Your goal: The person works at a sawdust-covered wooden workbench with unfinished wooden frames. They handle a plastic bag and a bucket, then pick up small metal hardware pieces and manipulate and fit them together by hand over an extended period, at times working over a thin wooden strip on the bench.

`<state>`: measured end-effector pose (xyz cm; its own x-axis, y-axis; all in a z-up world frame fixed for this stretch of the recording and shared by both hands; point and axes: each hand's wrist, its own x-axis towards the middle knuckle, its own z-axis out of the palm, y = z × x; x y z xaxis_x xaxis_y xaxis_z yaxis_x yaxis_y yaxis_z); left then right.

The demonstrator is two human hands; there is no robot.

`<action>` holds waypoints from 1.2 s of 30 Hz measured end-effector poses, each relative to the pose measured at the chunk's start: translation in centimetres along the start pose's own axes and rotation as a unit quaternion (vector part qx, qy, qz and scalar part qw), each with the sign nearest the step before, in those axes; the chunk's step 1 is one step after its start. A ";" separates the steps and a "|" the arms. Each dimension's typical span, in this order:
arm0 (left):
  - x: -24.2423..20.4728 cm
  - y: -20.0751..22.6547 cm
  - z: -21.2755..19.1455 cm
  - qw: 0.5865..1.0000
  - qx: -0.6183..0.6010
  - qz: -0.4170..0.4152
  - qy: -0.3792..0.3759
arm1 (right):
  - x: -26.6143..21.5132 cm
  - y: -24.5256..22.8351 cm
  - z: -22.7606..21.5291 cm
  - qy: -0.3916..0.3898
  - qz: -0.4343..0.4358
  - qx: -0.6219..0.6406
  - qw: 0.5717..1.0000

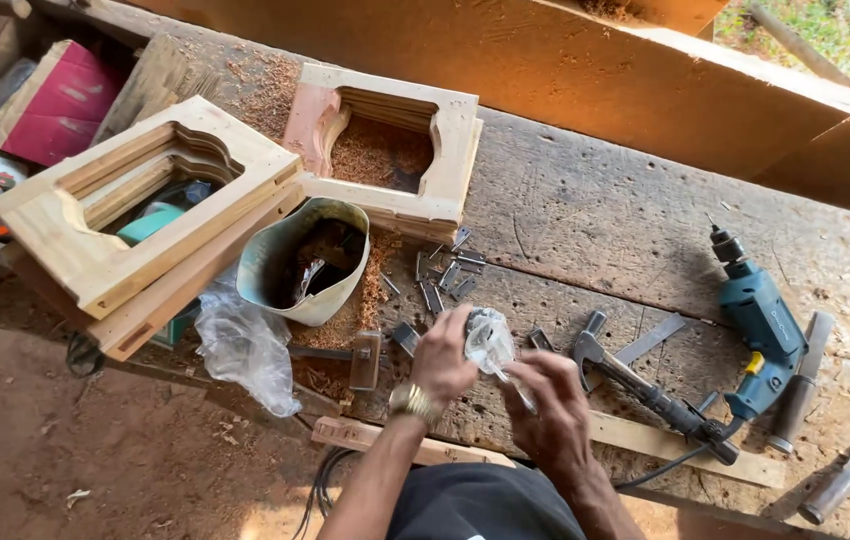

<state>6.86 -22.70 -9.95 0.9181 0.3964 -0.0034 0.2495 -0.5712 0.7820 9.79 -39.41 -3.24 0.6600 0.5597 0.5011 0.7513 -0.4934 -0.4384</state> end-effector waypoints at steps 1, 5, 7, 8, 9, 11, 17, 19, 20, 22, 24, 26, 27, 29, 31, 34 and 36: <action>1.8 -0.6 0.8 0.998 0.019 0.038 -0.040 | 1.0 -0.9 0.1 -0.042 -0.025 -0.012 0.999; 5.1 -5.1 5.7 0.973 0.106 0.066 -0.193 | 1.1 4.7 5.4 -0.115 0.072 -0.113 0.984; 5.4 -6.0 7.4 0.981 0.086 0.025 -0.174 | -0.6 7.9 7.2 -0.250 0.207 -0.090 0.941; 5.4 -5.8 6.2 0.980 0.089 0.028 -0.174 | -1.4 7.9 7.3 -0.246 0.208 -0.089 0.943; 5.4 -5.4 5.4 0.980 0.081 0.026 -0.180 | -2.3 8.2 7.1 -0.211 0.217 -0.035 0.953; 5.5 -5.4 5.1 0.980 0.072 0.029 -0.184 | -3.7 8.9 7.3 -0.173 0.223 0.018 0.959; 4.4 -5.7 5.9 0.978 0.140 0.055 -0.141 | -1.2 7.0 4.4 -0.057 0.332 0.207 0.919; 4.2 -3.8 4.1 0.982 0.129 0.026 -0.139 | 0.0 6.7 2.8 -0.159 0.236 0.168 0.944; 4.2 -4.7 5.3 0.981 0.130 0.029 -0.138 | -0.7 7.8 3.8 -0.156 0.236 0.167 0.945; 4.4 -6.9 7.5 0.984 0.122 0.062 -0.111 | -1.9 10.0 6.2 -0.150 0.304 0.135 0.931; 3.9 -5.7 5.7 0.989 0.052 0.066 -0.126 | 0.1 8.9 5.8 -0.130 0.255 0.161 0.944; 3.2 -2.9 2.9 0.987 -0.019 0.070 -0.141 | 2.8 7.0 4.1 -0.109 0.207 0.185 0.955; 2.4 -0.7 1.1 0.969 -0.208 -0.002 -0.132 | 4.1 5.6 2.5 -0.102 0.199 0.197 0.955; 1.5 1.6 -0.4 0.911 -0.388 -0.074 -0.117 | 6.7 3.6 -0.4 -0.095 0.190 0.210 0.954; 0.6 1.8 0.4 0.724 -0.676 -0.096 -0.091 | 8.8 2.2 -3.1 0.002 0.265 0.255 0.930; 0.8 3.0 0.0 0.682 -0.716 -0.114 -0.097 | 10.5 2.2 -3.2 0.057 0.347 0.425 0.834; 0.8 4.3 0.4 0.691 -0.700 -0.161 -0.079 | 8.6 3.8 -2.0 0.035 0.374 0.493 0.784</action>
<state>8.81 -25.12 -6.79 0.9343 0.1939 -0.2992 0.0080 0.8276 0.5613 18.35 -37.84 0.91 0.9409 0.3047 -0.1482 -0.1886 0.1076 -0.9761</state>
